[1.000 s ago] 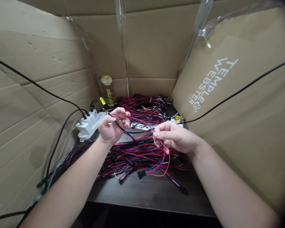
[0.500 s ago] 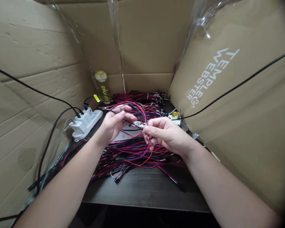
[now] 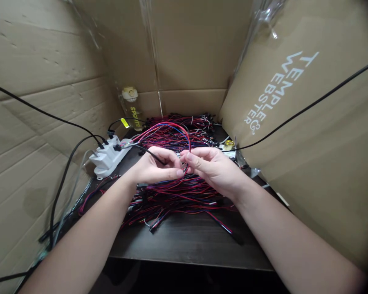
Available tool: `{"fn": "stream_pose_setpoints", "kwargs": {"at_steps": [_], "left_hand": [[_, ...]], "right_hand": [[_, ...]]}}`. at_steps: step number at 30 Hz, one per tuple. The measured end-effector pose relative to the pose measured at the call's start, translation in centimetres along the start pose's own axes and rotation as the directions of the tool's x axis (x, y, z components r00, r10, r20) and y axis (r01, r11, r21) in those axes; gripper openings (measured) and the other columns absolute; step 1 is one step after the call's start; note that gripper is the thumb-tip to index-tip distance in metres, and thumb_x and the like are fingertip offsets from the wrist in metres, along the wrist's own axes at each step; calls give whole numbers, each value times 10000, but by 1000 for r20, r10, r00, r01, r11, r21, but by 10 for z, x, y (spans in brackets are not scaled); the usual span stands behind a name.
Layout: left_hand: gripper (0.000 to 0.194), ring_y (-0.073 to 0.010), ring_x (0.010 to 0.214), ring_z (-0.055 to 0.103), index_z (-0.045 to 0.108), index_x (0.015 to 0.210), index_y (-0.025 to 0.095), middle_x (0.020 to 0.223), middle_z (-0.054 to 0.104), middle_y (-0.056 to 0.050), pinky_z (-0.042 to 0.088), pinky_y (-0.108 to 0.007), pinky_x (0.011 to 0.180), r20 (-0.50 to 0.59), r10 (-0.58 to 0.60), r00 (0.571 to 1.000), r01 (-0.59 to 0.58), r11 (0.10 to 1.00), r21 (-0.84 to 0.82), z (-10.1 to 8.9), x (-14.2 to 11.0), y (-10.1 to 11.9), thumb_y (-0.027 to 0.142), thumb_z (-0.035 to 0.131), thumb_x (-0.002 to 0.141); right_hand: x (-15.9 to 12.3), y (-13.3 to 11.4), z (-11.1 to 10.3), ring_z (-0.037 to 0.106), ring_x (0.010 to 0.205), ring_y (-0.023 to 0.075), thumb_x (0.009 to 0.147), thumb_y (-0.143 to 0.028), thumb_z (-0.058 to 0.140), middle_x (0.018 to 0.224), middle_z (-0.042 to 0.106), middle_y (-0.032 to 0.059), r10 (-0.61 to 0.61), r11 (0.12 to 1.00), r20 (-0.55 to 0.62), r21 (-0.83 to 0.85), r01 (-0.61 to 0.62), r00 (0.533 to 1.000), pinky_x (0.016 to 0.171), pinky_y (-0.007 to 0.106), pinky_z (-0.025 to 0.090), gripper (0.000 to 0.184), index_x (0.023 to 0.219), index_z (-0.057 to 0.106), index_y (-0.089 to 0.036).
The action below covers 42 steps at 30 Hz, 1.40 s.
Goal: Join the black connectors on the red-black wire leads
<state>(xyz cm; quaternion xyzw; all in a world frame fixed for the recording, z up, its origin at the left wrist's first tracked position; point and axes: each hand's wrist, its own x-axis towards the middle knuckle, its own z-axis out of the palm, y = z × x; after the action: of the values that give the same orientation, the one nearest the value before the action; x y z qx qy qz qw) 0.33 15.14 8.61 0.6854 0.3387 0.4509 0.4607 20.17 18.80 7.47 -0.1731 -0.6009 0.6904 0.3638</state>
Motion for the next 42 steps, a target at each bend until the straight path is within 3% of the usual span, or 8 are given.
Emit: {"fn": "stream_pose_setpoints", "kwargs": {"at_steps": [6, 10, 15, 19, 25, 33, 39, 42], "left_hand": [[146, -158, 651, 633, 820, 755, 158, 740, 754, -85, 489, -262, 613, -44, 33, 998, -30, 998, 60, 7, 1, -7, 301, 851, 754], [211, -109, 566, 542, 787, 704, 141, 618, 665, -38, 421, -229, 542, -73, 1, 997, 5, 997, 83, 5, 2, -10, 334, 841, 768], [199, -114, 613, 616, 789, 721, 155, 673, 713, -36, 510, -225, 617, -259, 23, 966, -36, 998, -48, -1, 4, -15, 334, 873, 740], [144, -109, 649, 655, 812, 751, 185, 720, 753, -34, 544, -216, 672, -331, -12, 943, -66, 972, -224, -1, 4, -15, 301, 892, 723], [164, -91, 595, 608, 802, 705, 164, 660, 717, -27, 510, -214, 618, -327, -70, 942, -59, 928, -369, 3, 6, -11, 277, 916, 672], [289, -44, 463, 353, 645, 573, 141, 479, 356, 67, 344, -215, 505, -325, -11, 946, -146, 880, -453, -11, 4, -2, 265, 863, 716], [245, -32, 431, 321, 685, 630, 148, 463, 385, 76, 310, -213, 484, -377, -17, 926, -158, 889, -429, -9, 6, -2, 277, 885, 688], [251, -27, 441, 316, 696, 632, 141, 466, 388, 75, 271, -214, 484, -323, -35, 946, -101, 913, -395, -6, 5, -8, 289, 876, 724]], "right_hand": [[-1, -5, 1, 579, 755, 97, 807, -472, 831, 800, 699, 23, -6, 997, -19, -77, 5, 1000, 726, 224, 456, 324, 831, 791, -152], [1, -5, 3, 617, 787, 131, 770, -488, 852, 817, 731, 44, -77, 980, -65, -189, 63, 995, 766, 260, 487, 348, 834, 811, -148], [4, 0, 4, 672, 839, 171, 730, -502, 871, 857, 768, 49, -135, 968, -150, -229, 98, 979, 822, 312, 545, 385, 935, 833, -179], [2, 1, 8, 682, 822, 151, 745, -468, 871, 958, 783, 63, -52, 980, -112, -198, 29, 992, 826, 308, 552, 413, 1022, 813, -167], [-1, -5, 12, 619, 686, 114, 802, -509, 814, 726, 713, 34, -41, 968, -113, -250, 11, 993, 722, 261, 507, 387, 741, 751, -131], [-6, -19, -3, 542, 616, 69, 769, -406, 863, 683, 666, 4, 151, 955, 73, -269, -127, 986, 613, 209, 412, 310, 766, 751, -118], [-9, -24, -6, 654, 599, 98, 748, -333, 885, 657, 700, 0, 356, 920, 239, -261, -293, 904, 575, 192, 458, 362, 986, 715, -119], [-8, -23, -6, 683, 653, 102, 808, -333, 842, 709, 726, 12, 332, 924, 235, -275, -265, 913, 638, 198, 505, 359, 1064, 702, -124]]}}
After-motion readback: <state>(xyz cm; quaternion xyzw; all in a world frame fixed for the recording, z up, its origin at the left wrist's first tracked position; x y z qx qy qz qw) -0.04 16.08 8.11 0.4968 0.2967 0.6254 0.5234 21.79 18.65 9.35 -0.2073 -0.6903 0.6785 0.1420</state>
